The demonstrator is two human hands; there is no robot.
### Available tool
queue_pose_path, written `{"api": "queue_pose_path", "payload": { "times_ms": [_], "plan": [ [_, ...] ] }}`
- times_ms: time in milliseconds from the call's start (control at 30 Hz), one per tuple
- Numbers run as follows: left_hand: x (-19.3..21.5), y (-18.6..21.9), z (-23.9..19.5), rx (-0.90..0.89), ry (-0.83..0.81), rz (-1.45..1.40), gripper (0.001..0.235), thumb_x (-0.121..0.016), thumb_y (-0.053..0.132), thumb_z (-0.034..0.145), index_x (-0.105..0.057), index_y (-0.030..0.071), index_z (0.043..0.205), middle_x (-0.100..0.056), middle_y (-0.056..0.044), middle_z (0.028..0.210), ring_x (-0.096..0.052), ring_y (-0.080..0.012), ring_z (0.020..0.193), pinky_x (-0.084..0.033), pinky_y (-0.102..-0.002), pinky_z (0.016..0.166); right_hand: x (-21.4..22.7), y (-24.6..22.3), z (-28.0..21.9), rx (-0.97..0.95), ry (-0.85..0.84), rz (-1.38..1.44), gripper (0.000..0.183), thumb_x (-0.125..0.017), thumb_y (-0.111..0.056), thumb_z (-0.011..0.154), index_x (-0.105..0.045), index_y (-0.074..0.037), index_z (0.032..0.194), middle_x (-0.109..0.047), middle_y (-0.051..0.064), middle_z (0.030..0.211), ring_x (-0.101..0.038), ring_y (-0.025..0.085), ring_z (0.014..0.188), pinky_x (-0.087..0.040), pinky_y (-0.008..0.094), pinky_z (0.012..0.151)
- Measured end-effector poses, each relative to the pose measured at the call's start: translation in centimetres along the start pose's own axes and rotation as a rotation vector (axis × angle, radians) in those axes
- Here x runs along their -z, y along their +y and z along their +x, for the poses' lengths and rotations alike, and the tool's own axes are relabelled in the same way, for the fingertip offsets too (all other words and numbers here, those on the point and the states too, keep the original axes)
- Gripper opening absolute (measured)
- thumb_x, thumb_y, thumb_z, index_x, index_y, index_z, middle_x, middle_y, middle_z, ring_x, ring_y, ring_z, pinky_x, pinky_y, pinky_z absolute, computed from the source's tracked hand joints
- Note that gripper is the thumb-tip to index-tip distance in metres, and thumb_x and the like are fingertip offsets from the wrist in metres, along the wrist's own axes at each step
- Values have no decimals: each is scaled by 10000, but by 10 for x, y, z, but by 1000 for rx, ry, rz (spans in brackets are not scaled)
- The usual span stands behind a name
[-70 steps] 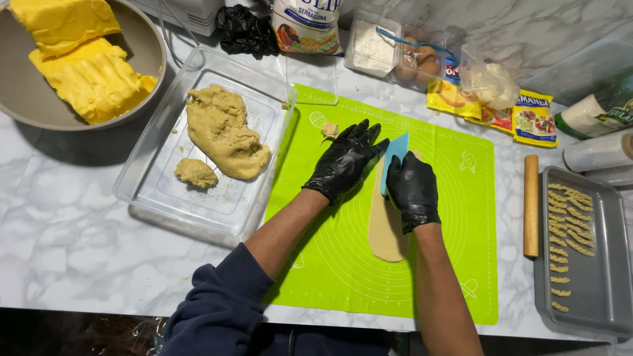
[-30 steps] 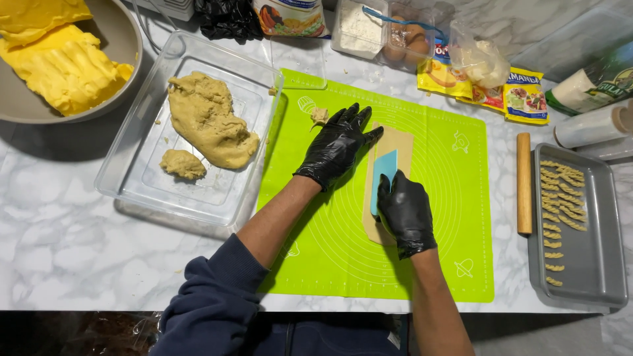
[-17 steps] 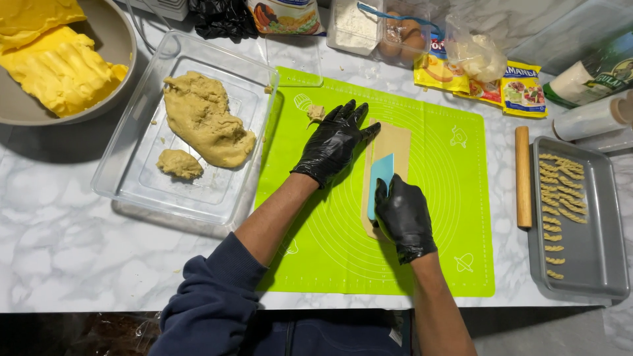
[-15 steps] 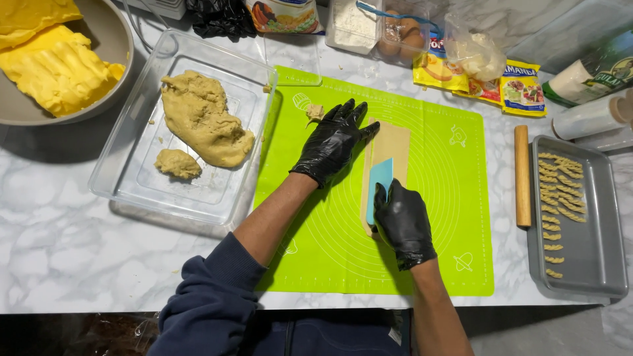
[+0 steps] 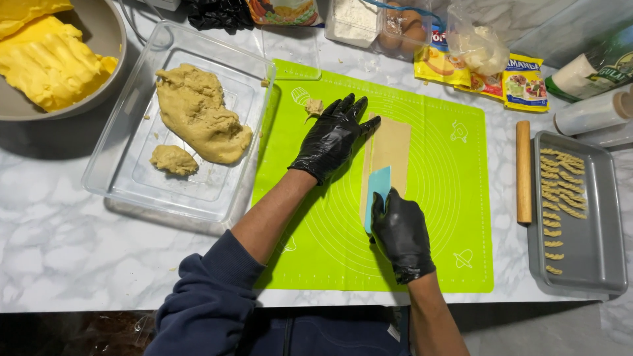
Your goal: Rolling out a piece of dough and cutting it into thin strips using a plastic scraper on a silicone mat.
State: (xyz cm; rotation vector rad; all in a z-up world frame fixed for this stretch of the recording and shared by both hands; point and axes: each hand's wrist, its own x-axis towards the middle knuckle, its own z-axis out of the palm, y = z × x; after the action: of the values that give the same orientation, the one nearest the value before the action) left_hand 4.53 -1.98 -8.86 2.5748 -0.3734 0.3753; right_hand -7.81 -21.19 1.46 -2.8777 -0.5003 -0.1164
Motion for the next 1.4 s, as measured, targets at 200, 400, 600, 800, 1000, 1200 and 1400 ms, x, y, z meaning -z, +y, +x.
{"api": "queue_pose_path", "payload": {
  "times_ms": [200, 400, 600, 800, 1000, 1200, 1400],
  "plan": [
    [5, 6, -1, 83, 15, -179, 425, -404, 340, 1121, -512, 407, 1527, -307, 21, 1698, -249, -240, 1575, -196, -374, 1297, 10, -16, -35, -30, -30, -131, 326, -598, -249, 1025, -681, 62, 1072, -656, 277, 622, -707, 470, 656, -565, 533, 507],
    [16, 2, -6, -185, 188, -9, 630, -452, 6, 918, -468, 146, 1532, -461, -183, 1575, -429, -432, 1461, -360, -536, 1196, 24, 7, -49, -25, 14, 36, 265, -614, -304, 1017, -646, -101, 850, -612, 234, 589, -559, 489, 487, -351, 559, 476],
    [29, 8, 0, 88, -27, -150, 711, -465, 99, 959, -317, 343, 1610, -331, 13, 1681, -274, -232, 1562, -255, -393, 1290, 25, 53, 58, -250, 75, 239, 618, -605, -496, 1046, -613, 84, 836, -631, 359, 721, -658, 580, 856, -452, 618, 649],
    [40, 11, 2, -4, -118, -49, 863, -560, 80, 850, -283, 337, 1626, -362, -48, 1661, -286, -310, 1556, -246, -445, 1280, 2, 56, 135, -220, 5, 237, 589, -580, -494, 1045, -677, 28, 791, -695, 288, 768, -703, 476, 845, -544, 495, 698],
    [42, 15, 1, -48, -113, 3, 599, -496, 208, 985, -410, 369, 1555, -347, -132, 1667, -307, -375, 1546, -218, -498, 1268, -22, 61, 156, -159, -7, 102, 543, -595, -478, 1053, -692, -13, 790, -689, 263, 772, -696, 469, 853, -554, 483, 683],
    [41, 17, -3, -41, -30, -45, 511, -480, 228, 1020, -487, 374, 1510, -385, -151, 1642, -346, -383, 1528, -239, -492, 1266, -20, 58, 157, -180, -66, 88, 541, -587, -491, 1041, -700, 10, 869, -697, 291, 858, -671, 513, 948, -557, 555, 758],
    [38, 15, -1, -52, 4, -26, 491, -472, 247, 1031, -495, 402, 1496, -390, -142, 1642, -360, -380, 1522, -256, -505, 1263, -20, 58, 155, -168, -54, 104, 494, -585, -430, 1050, -722, 28, 926, -706, 302, 889, -668, 528, 956, -558, 571, 768]
  ]
}}
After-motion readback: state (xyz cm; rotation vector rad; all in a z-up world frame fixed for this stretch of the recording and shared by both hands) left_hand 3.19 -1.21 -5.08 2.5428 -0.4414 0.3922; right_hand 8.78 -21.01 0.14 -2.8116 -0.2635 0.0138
